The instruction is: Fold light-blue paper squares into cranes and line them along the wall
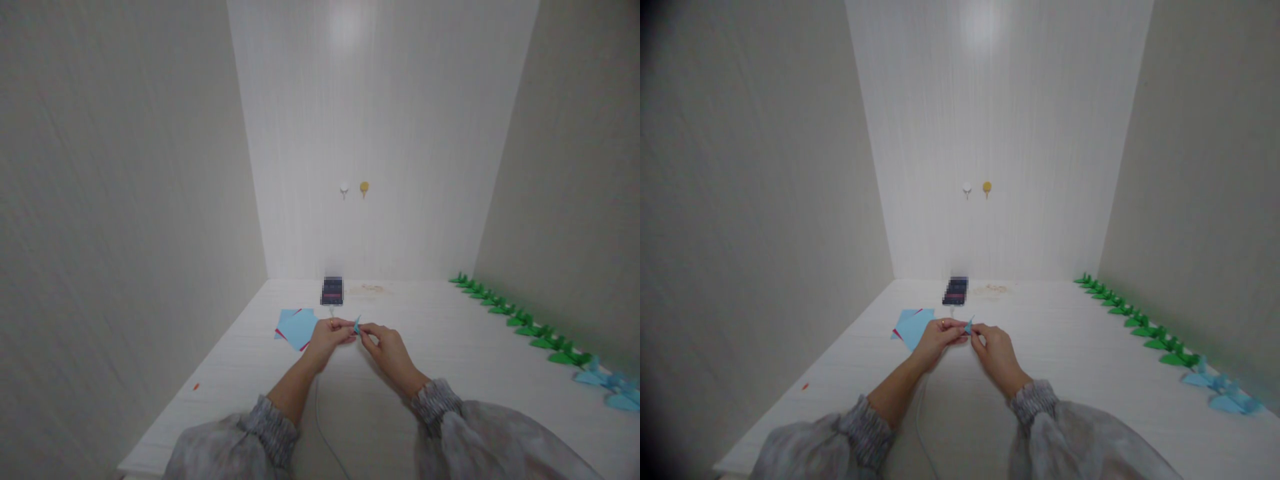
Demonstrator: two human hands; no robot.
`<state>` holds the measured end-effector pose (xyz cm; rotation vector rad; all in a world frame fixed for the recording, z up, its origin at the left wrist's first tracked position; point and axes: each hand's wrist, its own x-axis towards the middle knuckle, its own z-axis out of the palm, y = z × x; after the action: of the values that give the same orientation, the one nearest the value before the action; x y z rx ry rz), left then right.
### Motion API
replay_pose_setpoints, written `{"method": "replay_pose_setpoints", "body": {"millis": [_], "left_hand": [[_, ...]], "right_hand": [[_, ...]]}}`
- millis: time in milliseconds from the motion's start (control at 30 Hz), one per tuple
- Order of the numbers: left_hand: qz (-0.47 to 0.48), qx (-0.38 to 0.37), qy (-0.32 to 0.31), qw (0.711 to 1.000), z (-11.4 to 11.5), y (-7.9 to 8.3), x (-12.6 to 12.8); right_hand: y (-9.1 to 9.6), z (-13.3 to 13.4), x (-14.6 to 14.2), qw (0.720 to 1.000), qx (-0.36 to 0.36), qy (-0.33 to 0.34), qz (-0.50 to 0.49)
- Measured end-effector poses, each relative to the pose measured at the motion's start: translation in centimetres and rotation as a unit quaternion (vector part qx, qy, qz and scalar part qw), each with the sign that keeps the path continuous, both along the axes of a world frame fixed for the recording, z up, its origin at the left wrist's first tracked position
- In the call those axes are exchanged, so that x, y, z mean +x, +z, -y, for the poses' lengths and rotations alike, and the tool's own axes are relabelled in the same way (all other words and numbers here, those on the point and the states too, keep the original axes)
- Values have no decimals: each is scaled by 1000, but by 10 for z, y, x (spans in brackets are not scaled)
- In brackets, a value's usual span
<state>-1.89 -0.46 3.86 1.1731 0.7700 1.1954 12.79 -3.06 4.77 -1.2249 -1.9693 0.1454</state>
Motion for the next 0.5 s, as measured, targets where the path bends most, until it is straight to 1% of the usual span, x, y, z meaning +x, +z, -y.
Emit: {"method": "replay_pose_setpoints", "body": {"millis": [133, 267, 500], "left_hand": [[-4, -1, -7, 1000, 1, 1, 0], [-8, -1, -8, 1000, 2, 4, -1], [16, -7, -9, 1000, 5, 9, -1]], "right_hand": [[0, 1, 0, 1000, -4, -13, 0], [0, 0, 0, 1000, -3, -9, -2], [1, 1, 0, 1000, -16, -6, -25]]}}
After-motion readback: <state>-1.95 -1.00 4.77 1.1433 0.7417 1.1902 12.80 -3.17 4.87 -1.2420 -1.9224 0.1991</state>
